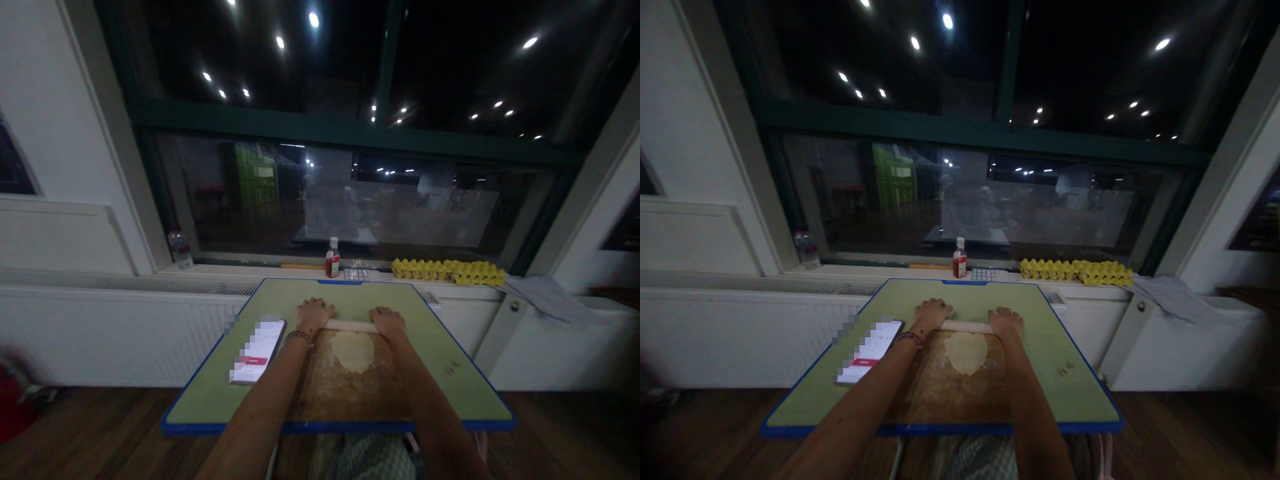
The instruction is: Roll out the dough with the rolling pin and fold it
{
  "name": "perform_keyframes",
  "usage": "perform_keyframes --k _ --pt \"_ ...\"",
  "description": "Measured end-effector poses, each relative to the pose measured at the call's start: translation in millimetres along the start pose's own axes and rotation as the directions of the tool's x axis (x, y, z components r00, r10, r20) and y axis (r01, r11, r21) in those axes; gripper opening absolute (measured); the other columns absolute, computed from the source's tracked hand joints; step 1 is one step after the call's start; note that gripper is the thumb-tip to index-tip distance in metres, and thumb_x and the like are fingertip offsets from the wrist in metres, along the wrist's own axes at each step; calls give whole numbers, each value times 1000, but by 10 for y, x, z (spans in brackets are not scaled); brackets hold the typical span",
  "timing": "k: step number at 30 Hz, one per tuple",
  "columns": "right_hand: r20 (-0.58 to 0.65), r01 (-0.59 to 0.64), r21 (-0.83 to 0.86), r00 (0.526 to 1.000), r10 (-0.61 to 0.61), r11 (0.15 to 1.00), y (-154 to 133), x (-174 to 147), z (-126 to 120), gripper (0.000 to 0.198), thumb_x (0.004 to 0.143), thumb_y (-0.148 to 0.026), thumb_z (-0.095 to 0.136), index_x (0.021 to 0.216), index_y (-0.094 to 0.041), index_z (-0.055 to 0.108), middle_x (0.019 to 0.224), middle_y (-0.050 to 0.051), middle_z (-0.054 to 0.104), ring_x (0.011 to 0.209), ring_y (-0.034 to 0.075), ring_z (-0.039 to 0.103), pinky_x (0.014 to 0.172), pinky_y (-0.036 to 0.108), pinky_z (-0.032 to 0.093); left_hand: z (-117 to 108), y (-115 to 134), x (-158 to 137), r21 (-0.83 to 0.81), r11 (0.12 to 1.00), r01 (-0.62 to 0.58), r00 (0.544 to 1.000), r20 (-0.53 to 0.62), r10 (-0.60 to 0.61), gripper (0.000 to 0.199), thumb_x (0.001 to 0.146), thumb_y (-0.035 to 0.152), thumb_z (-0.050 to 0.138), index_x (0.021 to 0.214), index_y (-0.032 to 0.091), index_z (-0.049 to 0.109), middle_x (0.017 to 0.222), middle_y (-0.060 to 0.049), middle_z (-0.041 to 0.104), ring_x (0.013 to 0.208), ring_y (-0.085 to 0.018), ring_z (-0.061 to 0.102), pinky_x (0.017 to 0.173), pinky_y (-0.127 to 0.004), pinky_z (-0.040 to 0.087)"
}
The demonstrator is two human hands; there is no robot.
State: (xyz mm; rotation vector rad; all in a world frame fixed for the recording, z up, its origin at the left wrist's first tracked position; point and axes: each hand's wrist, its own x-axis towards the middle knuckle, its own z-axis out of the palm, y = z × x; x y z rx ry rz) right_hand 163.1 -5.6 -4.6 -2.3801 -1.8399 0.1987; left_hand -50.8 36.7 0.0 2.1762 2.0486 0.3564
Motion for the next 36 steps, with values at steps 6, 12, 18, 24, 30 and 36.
perform_keyframes --k 6,12,18,24,30,36 --pt "-20 27 -12 999 -27 1000 5 -16 -3 45 95 -38 33 126 -27 63 136 7 60 123 24 55 100 36 39 -24 9 -9 -9 1000 -1 1000 6 2 46 88 52 40 111 24 69 129 -10 63 120 -31 55 99 -43 40" --pt "-17 51 -19 999 -51 999 26 -13 4 43 94 -37 36 127 -28 63 136 7 60 124 24 54 100 37 39 -20 3 5 -10 1000 -7 1000 4 7 46 88 52 41 110 24 70 127 -10 64 119 -31 56 99 -43 40" --pt "-27 50 -14 998 -50 999 32 36 38 45 96 -38 33 128 -26 61 136 9 59 123 23 55 100 36 39 -24 4 17 -14 1000 -14 1000 15 15 44 88 51 41 110 25 69 128 -9 64 120 -31 54 99 -43 41" --pt "-23 34 -7 999 -34 999 32 59 52 46 96 -37 31 128 -26 62 136 9 60 122 23 56 99 36 39 -29 15 34 -19 1000 9 1000 17 -9 44 87 51 42 109 24 69 128 -10 64 120 -31 55 98 -42 41" --pt "-23 50 -13 998 -50 999 54 52 49 44 93 -37 37 126 -27 63 133 9 62 122 24 56 99 36 40 8 -3 57 -35 999 -1 1000 7 1 43 87 52 42 107 25 70 127 -9 64 119 -31 55 97 -42 41" --pt "-21 26 -20 999 -26 999 35 62 49 47 96 -38 29 128 -27 62 134 8 61 121 23 56 98 36 40 18 -8 48 -50 999 4 1000 -5 -4 43 86 52 43 105 26 70 126 -9 64 118 -31 56 95 -42 42"
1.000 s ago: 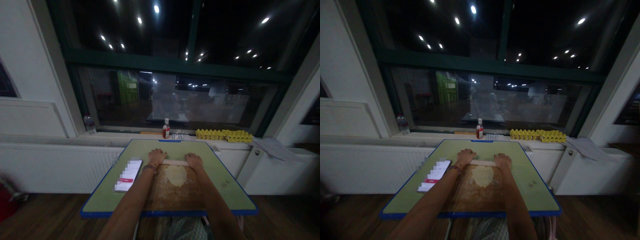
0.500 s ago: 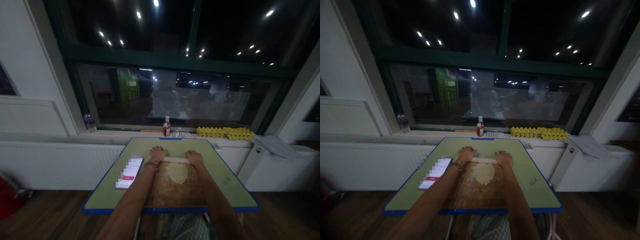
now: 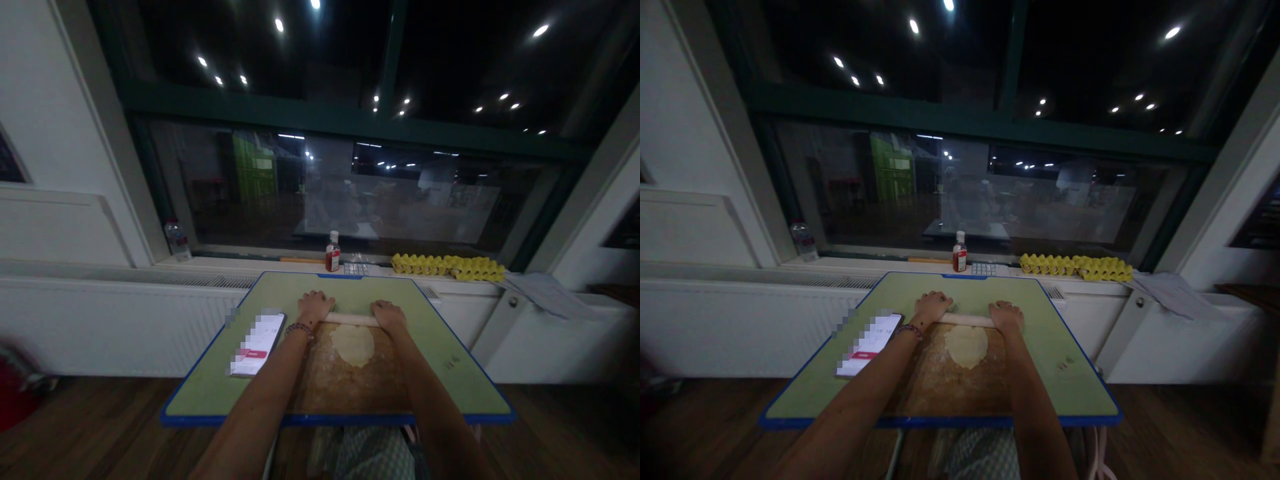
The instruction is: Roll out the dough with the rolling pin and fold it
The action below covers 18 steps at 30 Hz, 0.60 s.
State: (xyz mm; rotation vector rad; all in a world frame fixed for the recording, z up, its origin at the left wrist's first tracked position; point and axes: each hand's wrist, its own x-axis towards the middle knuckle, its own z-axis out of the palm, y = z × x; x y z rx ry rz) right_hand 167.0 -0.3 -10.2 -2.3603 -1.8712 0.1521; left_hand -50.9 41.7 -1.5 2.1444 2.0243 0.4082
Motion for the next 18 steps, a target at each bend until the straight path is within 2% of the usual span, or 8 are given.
perform_keyframes --k 18 --pt "-2 -57 104 998 58 993 -22 -57 -39 48 95 -40 30 127 -26 63 132 8 63 119 23 59 99 35 41 -66 38 -56 64 998 -5 1000 29 3 54 89 54 36 106 19 73 126 -14 65 118 -32 57 94 -39 45"
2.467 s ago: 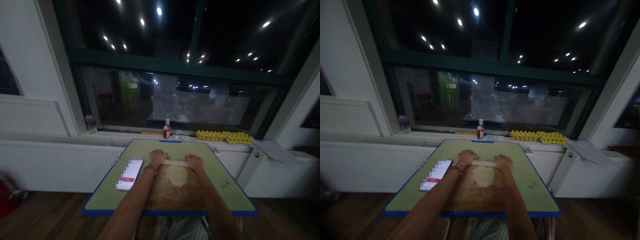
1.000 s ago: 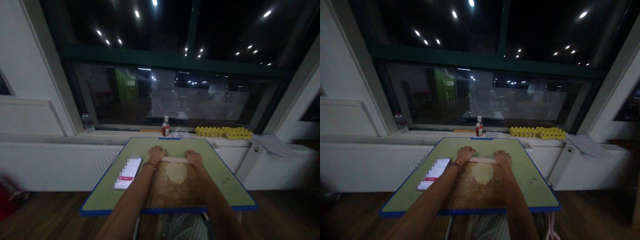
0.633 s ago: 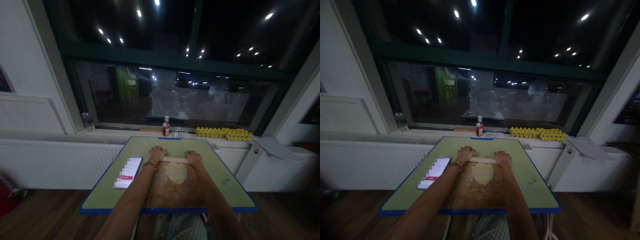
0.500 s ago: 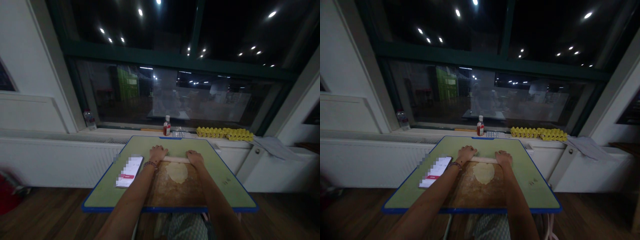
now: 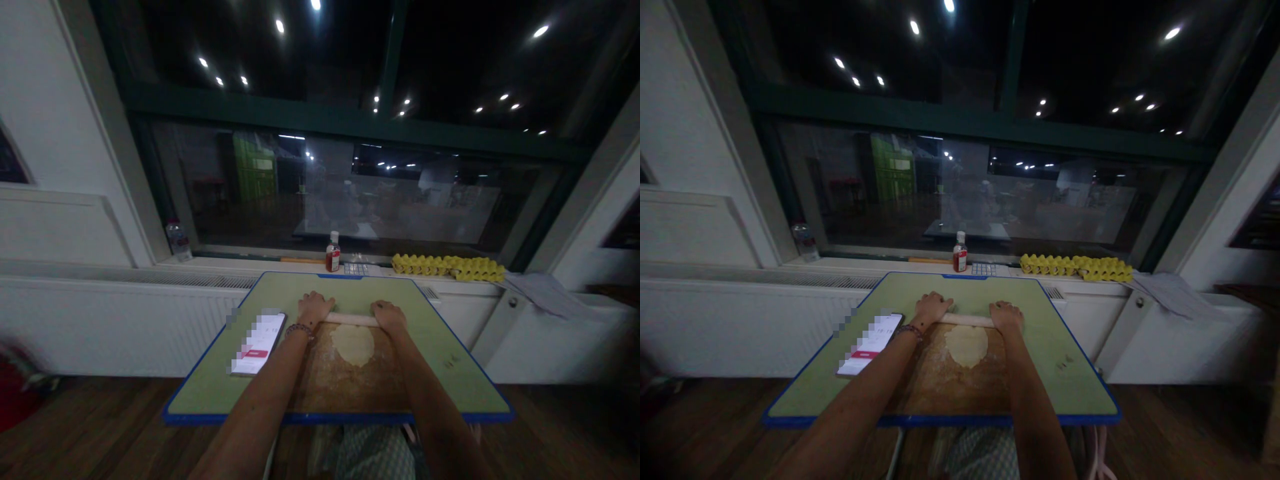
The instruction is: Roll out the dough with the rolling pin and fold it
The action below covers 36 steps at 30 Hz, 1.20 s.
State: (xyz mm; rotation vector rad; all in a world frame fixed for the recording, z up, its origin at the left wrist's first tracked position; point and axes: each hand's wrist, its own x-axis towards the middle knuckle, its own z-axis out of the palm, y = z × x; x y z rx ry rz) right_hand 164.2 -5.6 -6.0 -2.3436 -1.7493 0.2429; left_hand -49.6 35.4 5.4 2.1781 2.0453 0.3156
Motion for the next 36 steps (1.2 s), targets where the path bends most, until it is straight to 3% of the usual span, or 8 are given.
perform_keyframes --k 5,10,15,21,36 --pt "20 -4 9 1000 4 1000 -9 -4 -15 49 96 -40 29 129 -26 62 137 8 59 122 24 57 101 36 41 22 -15 5 -12 1000 -4 1000 -11 4 54 89 54 36 104 18 74 125 -15 65 118 -33 57 93 -40 45" --pt "-31 9 -30 999 -10 1000 -21 -41 -2 46 96 -38 32 124 -26 66 129 9 65 117 23 61 98 34 43 28 -17 5 -12 1000 -9 1000 -15 9 55 89 55 36 106 19 74 125 -15 65 118 -33 57 93 -39 45" --pt "-72 -77 102 994 85 992 -16 -70 10 50 96 -42 28 119 -26 69 120 9 70 110 22 65 92 32 47 -5 4 -18 -23 1000 4 1000 -3 -4 56 88 55 37 107 16 73 127 -17 64 118 -34 57 94 -41 45" --pt "-30 -78 123 996 83 989 -8 -51 -2 49 95 -41 29 120 -25 68 124 8 68 114 23 63 94 33 46 -12 0 -26 -18 1000 -5 1000 4 5 55 89 53 36 107 17 73 127 -16 64 119 -34 57 94 -41 45" --pt "-73 -40 -34 997 37 999 -6 -40 24 49 98 -38 26 121 -24 67 125 8 67 113 24 63 95 34 45 -43 22 -38 -29 999 32 999 27 -31 57 89 56 37 113 15 69 128 -18 64 122 -32 55 94 -37 44"
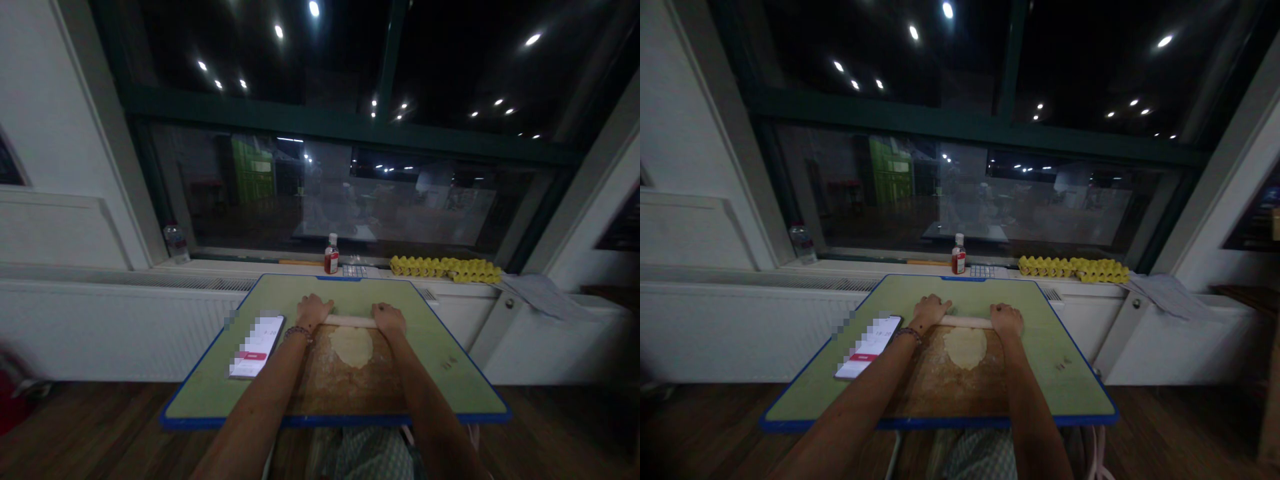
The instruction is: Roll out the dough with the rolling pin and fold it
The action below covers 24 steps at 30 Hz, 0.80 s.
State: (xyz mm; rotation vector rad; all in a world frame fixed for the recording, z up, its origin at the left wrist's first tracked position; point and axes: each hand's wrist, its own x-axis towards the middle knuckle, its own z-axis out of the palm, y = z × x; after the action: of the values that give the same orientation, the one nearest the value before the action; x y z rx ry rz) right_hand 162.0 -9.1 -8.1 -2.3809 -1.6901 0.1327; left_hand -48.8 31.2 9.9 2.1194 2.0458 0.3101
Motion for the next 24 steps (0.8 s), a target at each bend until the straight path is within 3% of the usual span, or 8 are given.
perform_keyframes --k 10,16,24 --pt "12 -33 65 999 33 997 -14 -9 -27 51 98 -41 27 123 -24 68 128 8 66 115 24 61 98 33 43 9 -16 -7 25 998 -50 999 -8 50 53 92 53 35 109 21 73 126 -14 65 120 -33 56 92 -38 46" --pt "8 -32 70 999 31 997 -16 -18 -29 50 97 -39 27 121 -23 69 124 10 68 113 24 63 95 33 45 57 -47 30 -11 999 -50 998 -46 50 51 90 51 37 113 21 71 133 -12 59 121 -30 53 94 -37 45" --pt "-15 -24 59 1000 25 998 -12 -31 -21 49 97 -39 28 119 -22 69 123 9 68 111 24 64 94 33 46 91 -64 48 12 998 -67 995 -67 67 52 91 51 36 107 20 73 125 -13 62 120 -29 53 95 -36 45"
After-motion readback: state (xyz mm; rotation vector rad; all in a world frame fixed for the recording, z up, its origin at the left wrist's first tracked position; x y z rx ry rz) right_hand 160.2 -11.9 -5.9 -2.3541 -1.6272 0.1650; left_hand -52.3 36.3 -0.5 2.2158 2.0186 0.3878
